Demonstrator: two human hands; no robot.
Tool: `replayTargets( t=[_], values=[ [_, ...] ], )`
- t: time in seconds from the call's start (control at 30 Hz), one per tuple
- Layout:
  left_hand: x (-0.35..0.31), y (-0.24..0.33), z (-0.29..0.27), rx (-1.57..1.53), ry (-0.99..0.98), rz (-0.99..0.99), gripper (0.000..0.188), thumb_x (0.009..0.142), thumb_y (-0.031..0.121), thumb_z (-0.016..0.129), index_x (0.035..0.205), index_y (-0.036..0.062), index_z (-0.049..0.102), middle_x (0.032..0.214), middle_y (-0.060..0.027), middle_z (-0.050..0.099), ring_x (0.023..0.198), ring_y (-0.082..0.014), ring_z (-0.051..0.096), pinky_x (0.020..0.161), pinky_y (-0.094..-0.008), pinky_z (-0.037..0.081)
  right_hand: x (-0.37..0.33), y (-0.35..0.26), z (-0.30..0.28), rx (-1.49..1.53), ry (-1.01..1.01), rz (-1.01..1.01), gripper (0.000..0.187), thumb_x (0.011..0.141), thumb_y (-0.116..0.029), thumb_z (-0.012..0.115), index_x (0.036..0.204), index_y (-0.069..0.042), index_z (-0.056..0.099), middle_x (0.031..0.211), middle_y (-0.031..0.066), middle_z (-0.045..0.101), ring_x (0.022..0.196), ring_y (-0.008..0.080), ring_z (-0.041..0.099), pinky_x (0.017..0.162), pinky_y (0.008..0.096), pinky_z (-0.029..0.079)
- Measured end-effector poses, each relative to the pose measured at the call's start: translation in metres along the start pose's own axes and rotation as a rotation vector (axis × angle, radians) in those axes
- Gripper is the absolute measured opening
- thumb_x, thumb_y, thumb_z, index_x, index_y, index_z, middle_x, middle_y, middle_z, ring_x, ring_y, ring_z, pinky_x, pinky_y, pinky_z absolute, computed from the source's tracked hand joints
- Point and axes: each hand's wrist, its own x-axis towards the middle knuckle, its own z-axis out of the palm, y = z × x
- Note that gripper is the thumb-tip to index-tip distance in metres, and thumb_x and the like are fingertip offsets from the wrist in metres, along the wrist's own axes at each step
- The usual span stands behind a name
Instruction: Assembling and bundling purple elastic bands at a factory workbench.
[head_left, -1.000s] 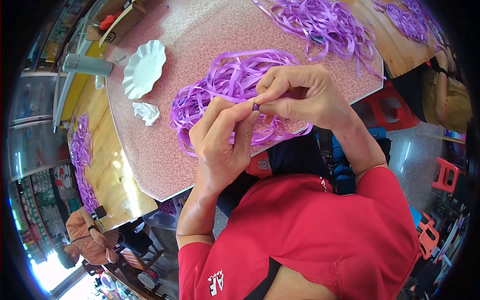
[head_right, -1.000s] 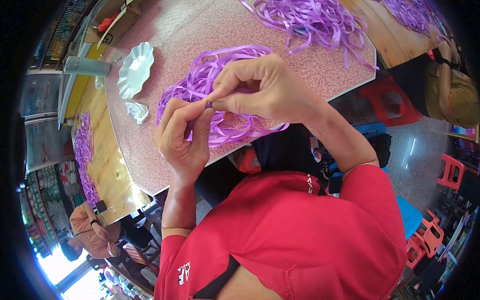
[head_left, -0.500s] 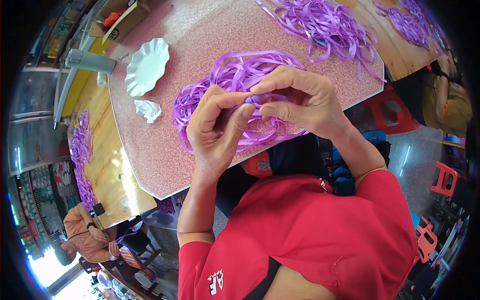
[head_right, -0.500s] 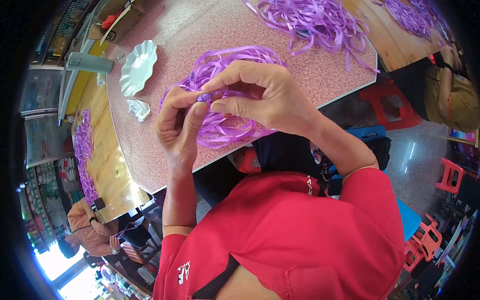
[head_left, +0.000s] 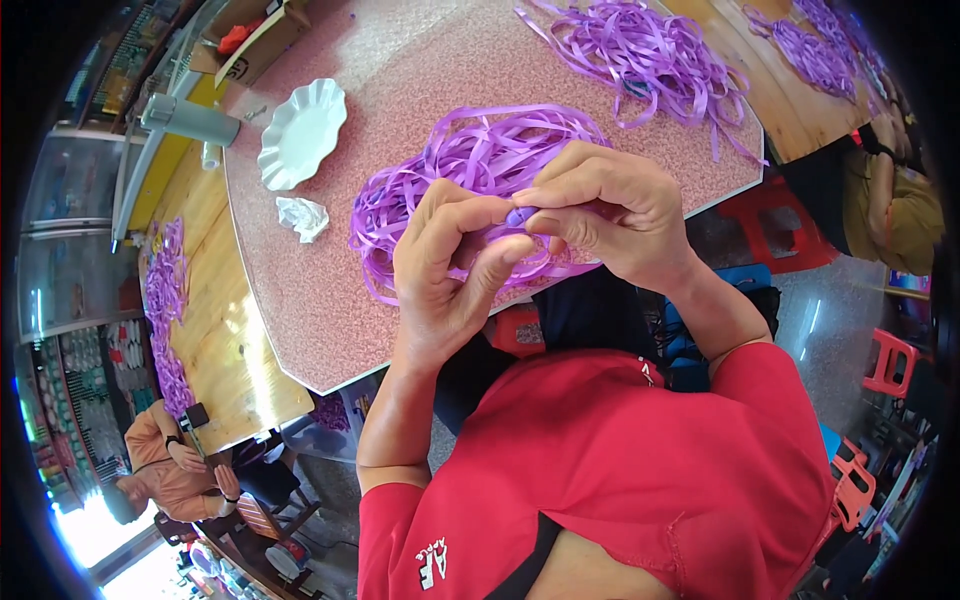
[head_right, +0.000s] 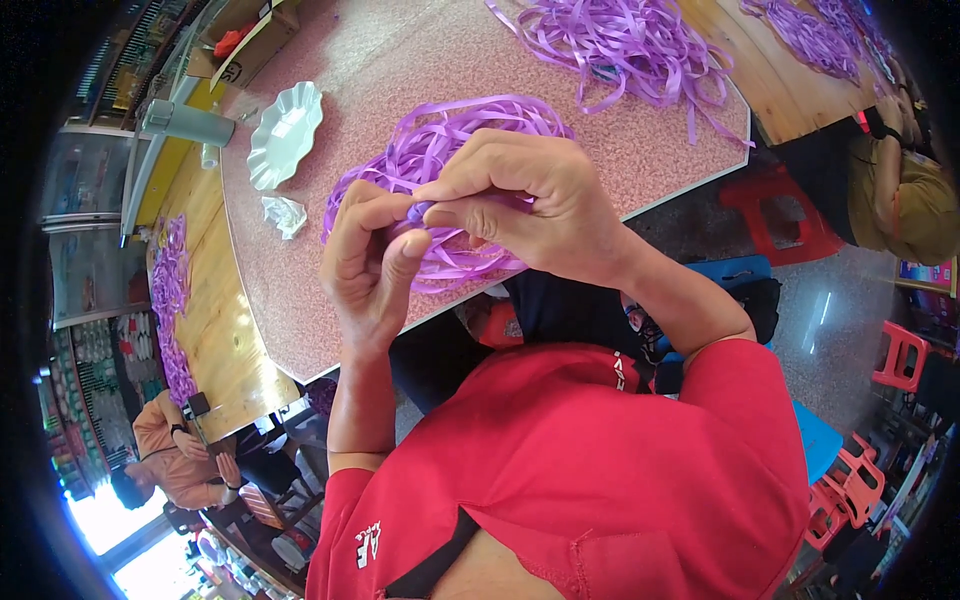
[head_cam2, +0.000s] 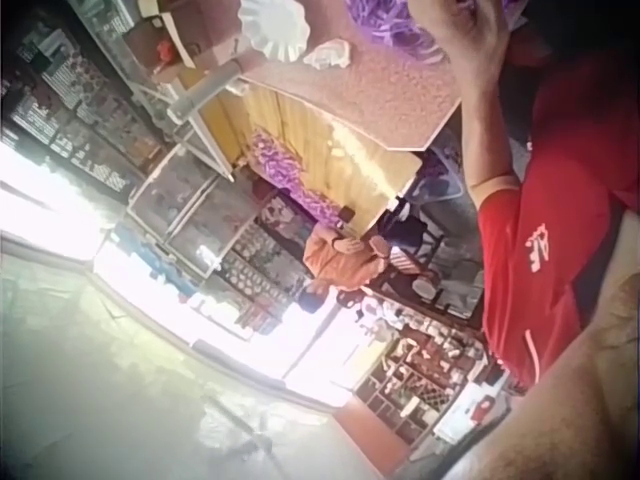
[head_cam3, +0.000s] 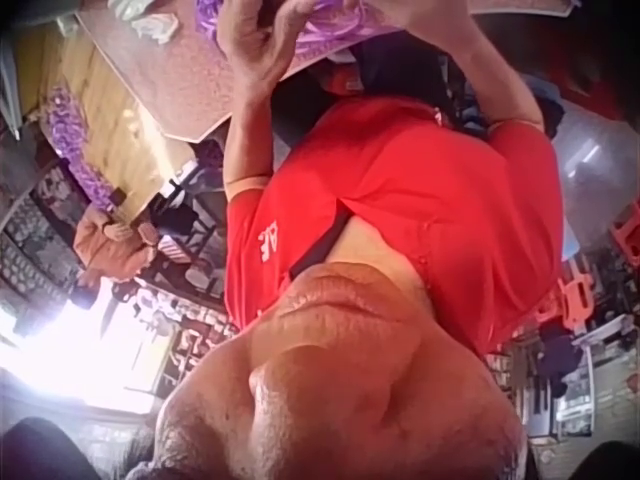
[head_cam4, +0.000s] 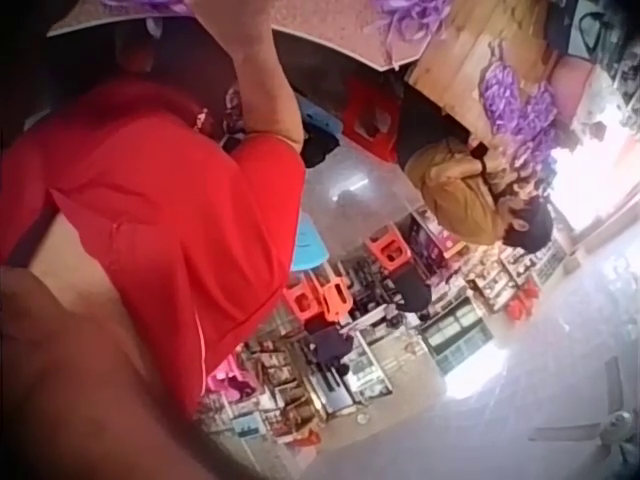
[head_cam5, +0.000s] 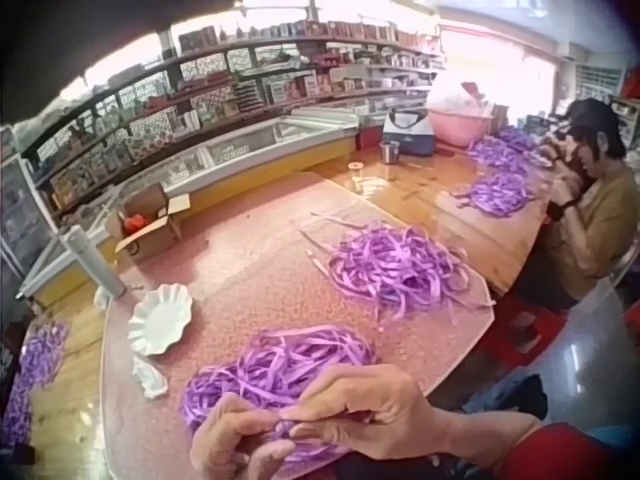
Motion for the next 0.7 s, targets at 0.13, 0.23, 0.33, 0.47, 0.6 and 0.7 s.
replayTargets(
  t=[0.13,0.23,0.33,0.47,0.6,0.7],
  values=[
    [-0.004,-0.005,0.004,0.112,0.03,0.066,0.025,0.085,0.017,0.075,0.098,0.0017,0.06,0.081,-0.0069,0.057,0.065,-0.0155,0.051,0.054,-0.0265,0.039,0.002,-0.005,0.004,0.033,-0.005,0.013,0.018,0.086,0.005,0.068,0.103,0.001,0.069,0.094,0.0125,0.065,0.07,0.0118,0.064,0.057,0.0218,0.054],
    [-0.003,-0.012,0.006,0.182,0.028,0.232,0.022,0.088,0.017,0.071,0.096,0.002,0.057,0.077,-0.0093,0.055,0.06,-0.0201,0.052,0.05,-0.0292,0.04,0.003,-0.004,0.006,0.038,-0.012,-0.026,0.016,0.086,0.003,0.069,0.102,0.001,0.07,0.093,0.0119,0.065,0.07,0.011,0.064,0.056,0.021,0.052],
    [-0.005,-0.015,0.006,0.293,0.034,0.333,0.021,0.091,0.018,0.067,0.096,0.0019,0.056,0.072,-0.01,0.053,0.056,-0.0231,0.051,0.048,-0.0323,0.04,0.005,-0.005,0.006,-0.005,-0.037,-0.055,0.015,0.085,0.003,0.07,0.101,0.002,0.07,0.091,0.0113,0.066,0.069,0.0104,0.063,0.054,0.0208,0.05],
    [-0.007,-0.017,0.006,0.375,0.033,0.371,0.021,0.093,0.02,0.065,0.094,0.0019,0.054,0.068,-0.0088,0.051,0.054,-0.0225,0.051,0.045,-0.0333,0.038,0.008,-0.006,0.006,-0.063,-0.061,-0.091,0.017,0.083,0.001,0.073,0.099,0.001,0.071,0.087,0.0097,0.065,0.067,0.0112,0.062,0.053,0.0223,0.048],
    [-0.011,-0.018,0.009,0.365,0.144,0.347,0.02,0.095,0.02,0.062,0.091,0.0028,0.053,0.067,-0.0081,0.05,0.053,-0.0219,0.049,0.044,-0.0335,0.036,0.009,-0.006,0.008,-0.095,-0.06,-0.08,0.018,0.081,-0.001,0.075,0.098,0.0,0.072,0.084,0.0088,0.066,0.068,0.0131,0.062,0.055,0.0243,0.048],
    [-0.009,-0.017,0.011,0.364,0.166,0.357,0.02,0.096,0.02,0.061,0.091,0.0023,0.053,0.066,-0.0079,0.049,0.052,-0.0218,0.049,0.044,-0.0338,0.036,0.011,-0.005,0.008,-0.11,-0.06,-0.103,0.016,0.081,-0.001,0.075,0.097,-0.001,0.071,0.086,0.0093,0.067,0.072,0.0151,0.064,0.058,0.0257,0.05]
  ],
)
